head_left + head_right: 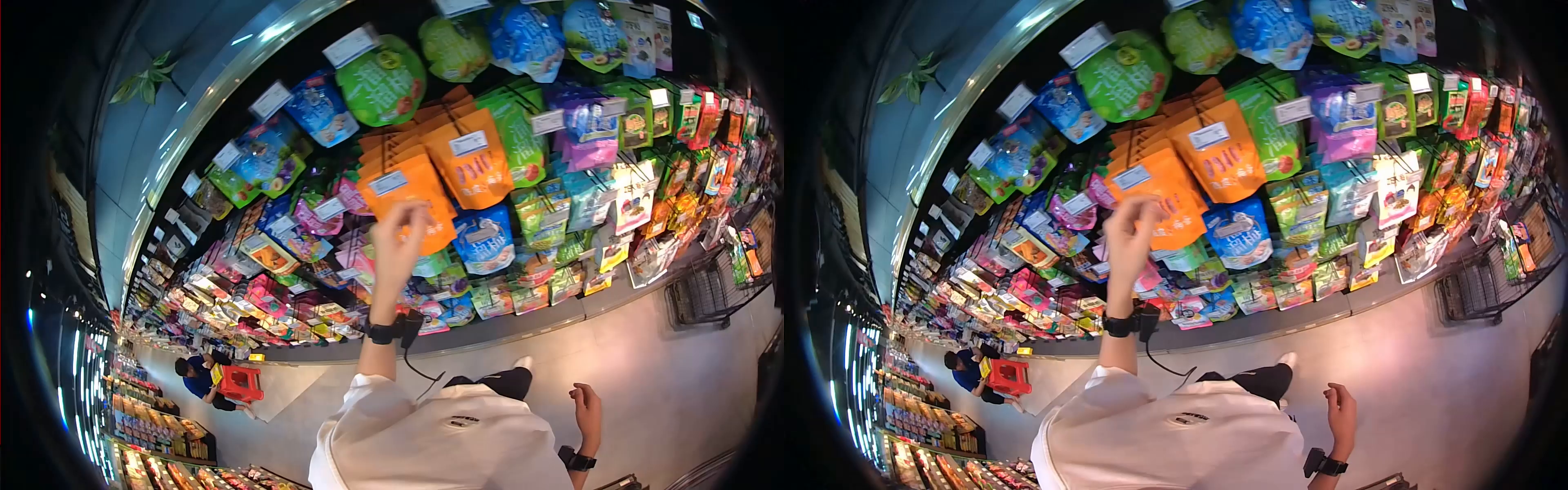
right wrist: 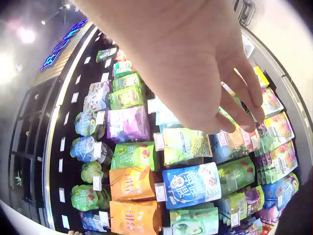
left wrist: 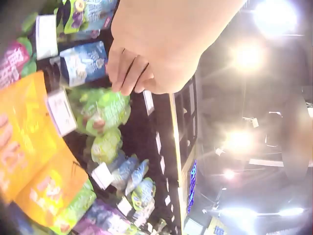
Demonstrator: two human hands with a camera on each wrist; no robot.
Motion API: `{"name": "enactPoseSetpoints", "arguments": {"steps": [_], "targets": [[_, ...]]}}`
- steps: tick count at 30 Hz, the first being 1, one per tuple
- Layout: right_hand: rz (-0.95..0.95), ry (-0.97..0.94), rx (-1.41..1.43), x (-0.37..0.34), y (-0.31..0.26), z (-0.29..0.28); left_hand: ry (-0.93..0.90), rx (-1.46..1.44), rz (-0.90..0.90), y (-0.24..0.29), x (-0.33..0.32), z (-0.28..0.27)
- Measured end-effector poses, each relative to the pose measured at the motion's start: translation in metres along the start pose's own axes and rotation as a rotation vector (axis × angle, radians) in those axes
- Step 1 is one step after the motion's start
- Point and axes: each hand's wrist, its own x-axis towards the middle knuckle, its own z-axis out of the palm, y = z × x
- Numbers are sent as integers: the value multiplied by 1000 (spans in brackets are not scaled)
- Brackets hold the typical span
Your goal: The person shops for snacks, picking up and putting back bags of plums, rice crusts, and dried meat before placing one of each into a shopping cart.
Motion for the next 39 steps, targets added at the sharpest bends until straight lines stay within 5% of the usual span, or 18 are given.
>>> {"name": "enactPoseSetpoints", "arguments": {"steps": [3,7,14,17,20,26,29,34,35,37,39], "targets": [[39,58,22,5,11,-37,-399,-193,-77,16,-6,91],[91,211,112,13,58,-94,-814,-120,38,14,-7,232],[405,468,-50,2,61,-266,-1119,-296,-17,64,-7,525],[442,683,28,-11,61,-327,-1164,-164,299,94,-29,643],[500,830,127,-21,70,-370,-1458,-273,367,148,-54,752],[560,950,212,-27,138,-443,-1694,-473,491,278,-111,902],[516,1005,274,-25,198,-499,-1738,-455,470,326,-126,975],[495,1027,137,-9,246,-653,-1808,-405,263,331,-117,1134],[483,1014,136,-2,251,-688,-1880,-329,22,338,-101,1158],[478,984,133,12,262,-757,-1710,-300,-218,318,-93,1211],[443,883,39,41,269,-833,-1432,-186,-99,280,-97,1258]]}}
